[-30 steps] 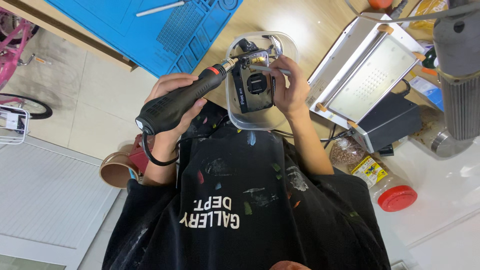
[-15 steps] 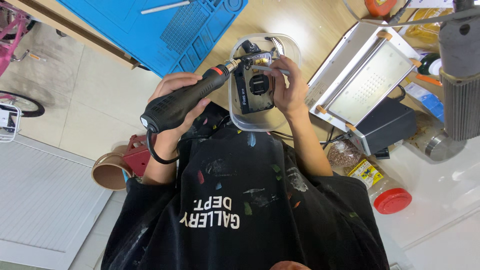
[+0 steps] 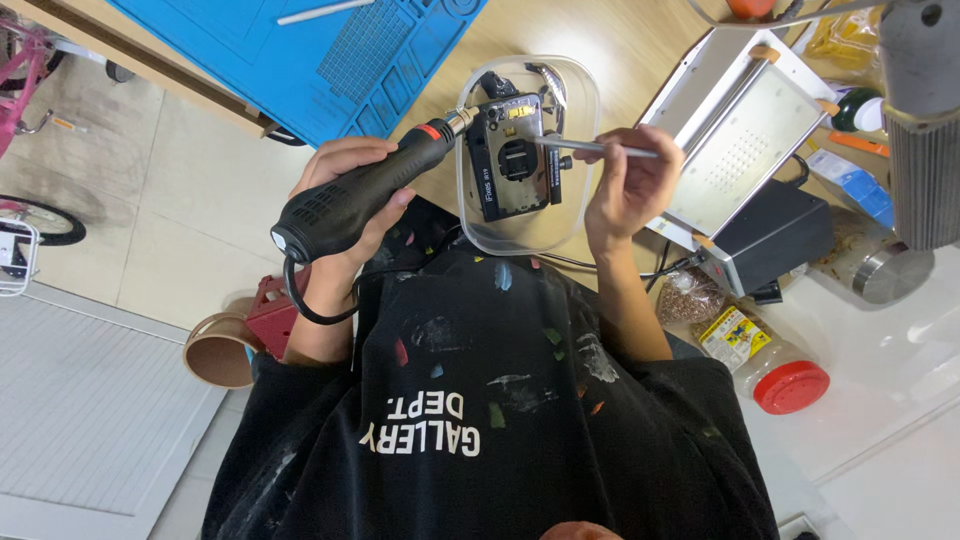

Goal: The person uses a heat gun and a metal tool to work on a disassembled electronic device placed in a plastic container. They apply heat to specific areas while manipulating components with the tool, then set the heat gun aside and continue using the tool to adjust parts.

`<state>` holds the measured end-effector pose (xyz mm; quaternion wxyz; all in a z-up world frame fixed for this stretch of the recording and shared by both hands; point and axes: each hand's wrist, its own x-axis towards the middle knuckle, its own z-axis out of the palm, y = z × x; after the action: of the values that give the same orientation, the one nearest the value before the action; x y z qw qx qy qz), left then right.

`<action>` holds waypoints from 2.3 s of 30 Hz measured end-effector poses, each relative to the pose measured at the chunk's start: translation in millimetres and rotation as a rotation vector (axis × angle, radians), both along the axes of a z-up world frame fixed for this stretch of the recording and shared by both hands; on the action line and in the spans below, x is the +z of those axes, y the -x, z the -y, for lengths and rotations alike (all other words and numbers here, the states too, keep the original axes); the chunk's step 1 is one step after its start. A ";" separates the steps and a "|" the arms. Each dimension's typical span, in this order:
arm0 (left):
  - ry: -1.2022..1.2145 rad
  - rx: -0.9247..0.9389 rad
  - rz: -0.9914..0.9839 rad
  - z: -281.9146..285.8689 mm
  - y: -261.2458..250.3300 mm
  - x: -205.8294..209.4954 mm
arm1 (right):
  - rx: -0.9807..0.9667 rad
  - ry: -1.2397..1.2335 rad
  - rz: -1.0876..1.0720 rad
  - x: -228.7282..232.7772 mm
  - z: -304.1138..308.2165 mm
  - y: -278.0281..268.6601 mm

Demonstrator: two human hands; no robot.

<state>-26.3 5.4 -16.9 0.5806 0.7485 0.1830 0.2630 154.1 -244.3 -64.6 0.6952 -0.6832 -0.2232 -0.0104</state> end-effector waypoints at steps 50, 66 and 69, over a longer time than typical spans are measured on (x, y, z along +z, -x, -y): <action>-1.271 -0.658 1.264 124.2 -62.4 73.0 | -0.655 -0.759 -0.402 62.4 154.2 251.4; -1.765 -0.783 1.269 438.3 -165.1 -56.7 | -1.133 -0.742 -0.215 22.6 271.2 347.7; -1.889 -0.772 1.158 445.2 -174.2 -68.9 | -1.094 -0.729 -0.268 26.4 289.7 337.2</action>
<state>147.9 -439.8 -85.8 -0.1680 0.6566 -0.6155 0.4023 -183.1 -534.0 -38.2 0.7979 -0.4146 0.2612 -0.3510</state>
